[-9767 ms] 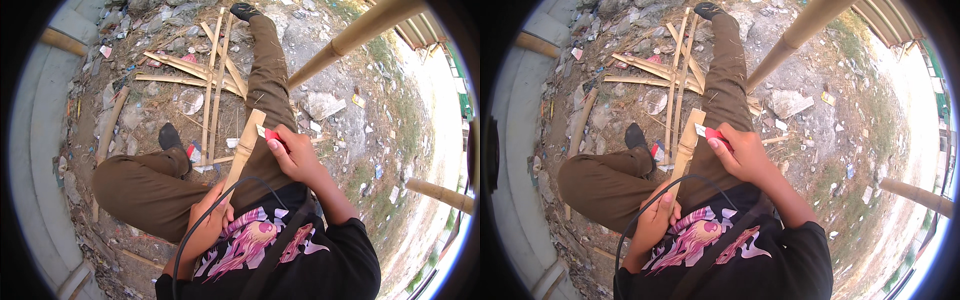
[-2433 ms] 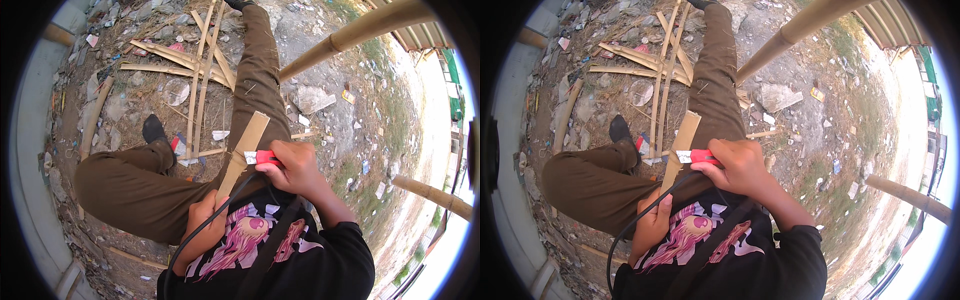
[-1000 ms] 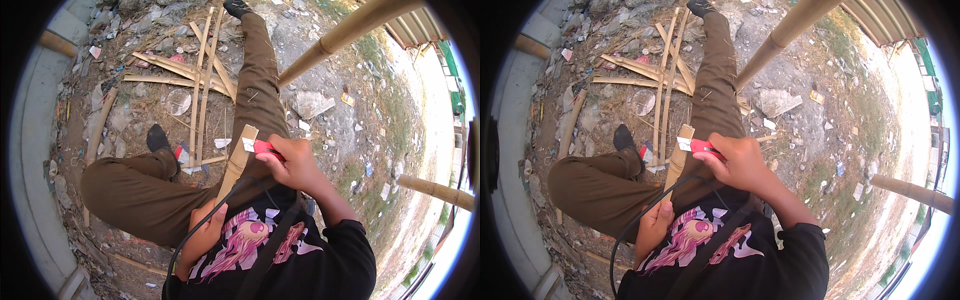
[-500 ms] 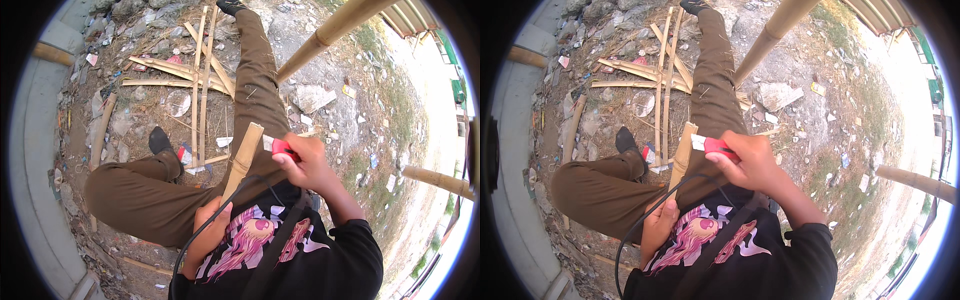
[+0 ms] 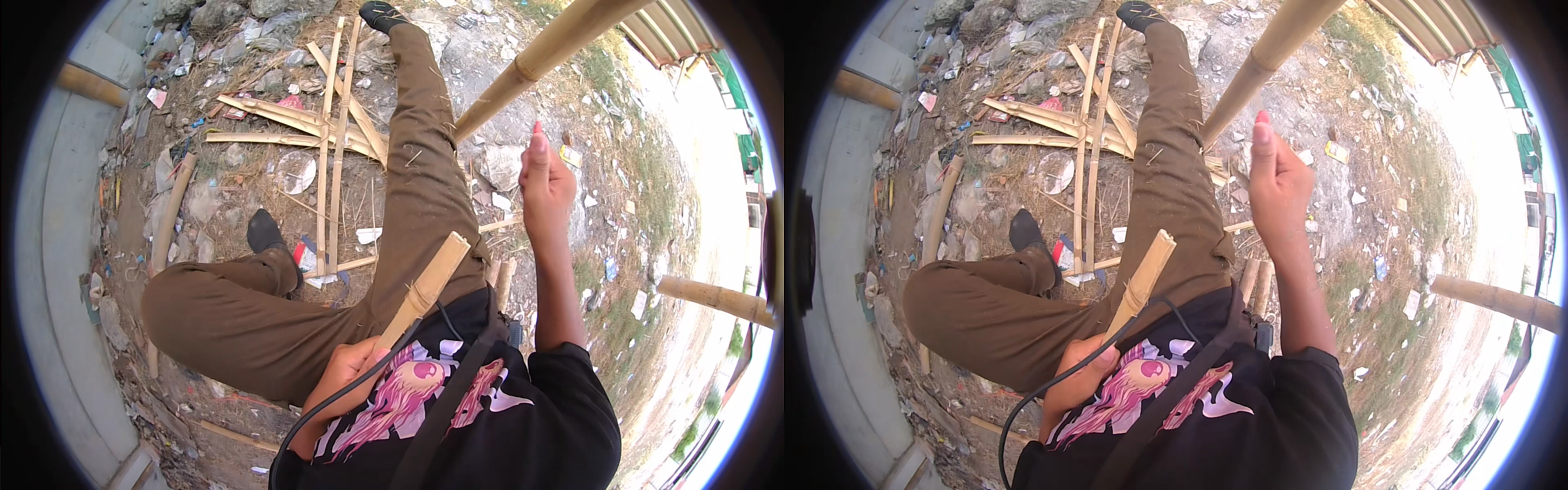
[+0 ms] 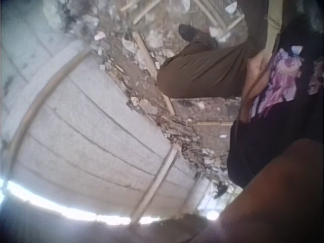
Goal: The person sits on the ground and uses a red utility knife to shave and smooth a long piece of bamboo. They hold the bamboo with their left hand and carefully scrape the surface with the knife in their right hand, removing thin strips of wood.
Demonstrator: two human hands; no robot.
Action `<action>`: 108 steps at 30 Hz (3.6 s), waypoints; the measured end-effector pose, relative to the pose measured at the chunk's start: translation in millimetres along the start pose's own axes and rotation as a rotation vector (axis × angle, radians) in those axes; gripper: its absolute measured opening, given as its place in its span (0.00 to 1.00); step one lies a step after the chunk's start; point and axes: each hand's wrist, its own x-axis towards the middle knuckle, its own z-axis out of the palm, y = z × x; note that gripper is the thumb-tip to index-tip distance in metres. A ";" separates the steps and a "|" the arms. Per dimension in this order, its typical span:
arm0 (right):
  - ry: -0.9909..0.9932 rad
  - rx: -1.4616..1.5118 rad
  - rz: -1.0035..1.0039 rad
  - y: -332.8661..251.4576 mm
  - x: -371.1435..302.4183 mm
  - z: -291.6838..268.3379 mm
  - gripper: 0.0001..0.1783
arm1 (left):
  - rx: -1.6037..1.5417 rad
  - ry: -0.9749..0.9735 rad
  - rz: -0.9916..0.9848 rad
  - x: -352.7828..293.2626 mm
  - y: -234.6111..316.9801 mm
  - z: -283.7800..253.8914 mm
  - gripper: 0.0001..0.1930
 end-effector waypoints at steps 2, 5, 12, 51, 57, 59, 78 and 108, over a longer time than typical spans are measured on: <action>0.083 0.022 -0.068 -13.8 15.1 -19.7 0.25 | -0.133 0.104 -0.050 -2.2 -13.6 -3.3 0.15; -0.161 -0.107 -0.271 -32.6 -19.4 -11.9 0.23 | -0.183 0.195 -0.094 4.6 -2.4 1.6 0.13; -0.551 -0.238 -0.353 -25.1 -61.6 20.2 0.22 | 0.458 0.382 0.092 7.7 40.2 2.0 0.22; -1.016 0.479 0.542 -10.9 -92.6 45.1 0.23 | 0.452 0.227 -0.012 -2.3 15.8 0.6 0.25; -0.882 0.447 0.450 -9.0 -128.7 47.8 0.21 | 0.558 0.218 -0.087 -24.3 20.0 -0.9 0.23; -0.892 0.342 0.347 -14.5 -133.6 43.9 0.21 | 0.583 0.223 -0.078 -37.2 22.8 1.0 0.23; -0.919 0.270 0.306 -28.9 -146.1 35.8 0.19 | 0.589 0.336 -0.011 -76.2 -1.8 5.2 0.21; -0.899 0.015 -0.295 -29.5 -112.5 30.3 0.13 | 0.440 0.576 -0.077 -53.8 5.6 13.8 0.23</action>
